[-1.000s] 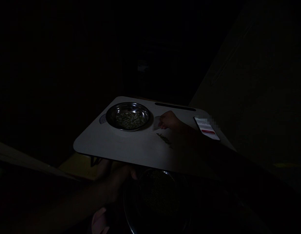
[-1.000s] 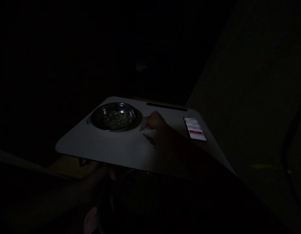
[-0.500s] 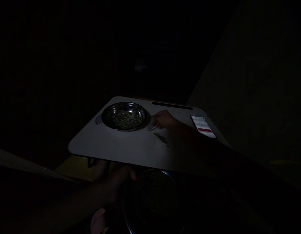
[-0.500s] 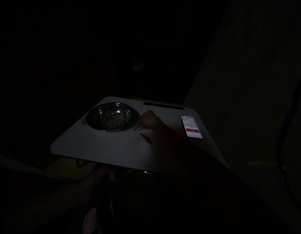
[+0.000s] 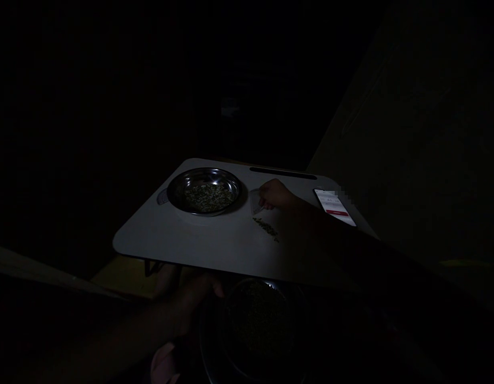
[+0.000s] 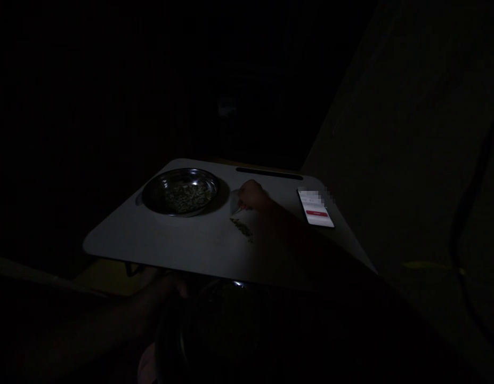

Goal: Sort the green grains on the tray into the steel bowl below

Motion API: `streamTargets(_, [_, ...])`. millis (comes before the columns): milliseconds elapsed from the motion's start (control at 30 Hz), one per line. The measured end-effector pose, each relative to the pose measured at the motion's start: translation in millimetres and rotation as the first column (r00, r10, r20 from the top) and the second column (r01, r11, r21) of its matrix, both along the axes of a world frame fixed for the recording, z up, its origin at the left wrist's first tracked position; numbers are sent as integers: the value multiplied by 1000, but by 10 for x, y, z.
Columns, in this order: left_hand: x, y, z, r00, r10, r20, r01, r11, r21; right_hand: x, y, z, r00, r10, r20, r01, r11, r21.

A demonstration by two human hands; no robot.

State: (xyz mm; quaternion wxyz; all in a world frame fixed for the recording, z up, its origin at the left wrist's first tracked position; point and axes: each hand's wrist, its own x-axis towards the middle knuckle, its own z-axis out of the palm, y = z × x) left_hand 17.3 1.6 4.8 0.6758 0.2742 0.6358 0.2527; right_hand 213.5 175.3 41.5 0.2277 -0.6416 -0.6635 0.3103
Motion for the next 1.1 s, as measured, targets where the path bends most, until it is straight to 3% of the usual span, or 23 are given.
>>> streamTargets(200, [-27,11,-51,998,68,15,-67,995,-76,160,35,9,997,-17,79,10,997,81])
streamTargets(367, [-6,15,23,998,59,17,-57,993,-101,215,23,47,994,-33,100,21,993,115])
streamTargets(567, [70,13,144,999,33,-37,-37,993,-111,-47,-72,61,999,26,-39,-23,997,67])
streamTargets(767, [47,-22,125,994,-15,107,36,981,-192,-270,-162,115,997,81,19,-81,997,-17])
streamTargets(1100, [5,2,56,998,-17,68,29,983,-180,-1,-30,51,998,-16,60,13,999,53])
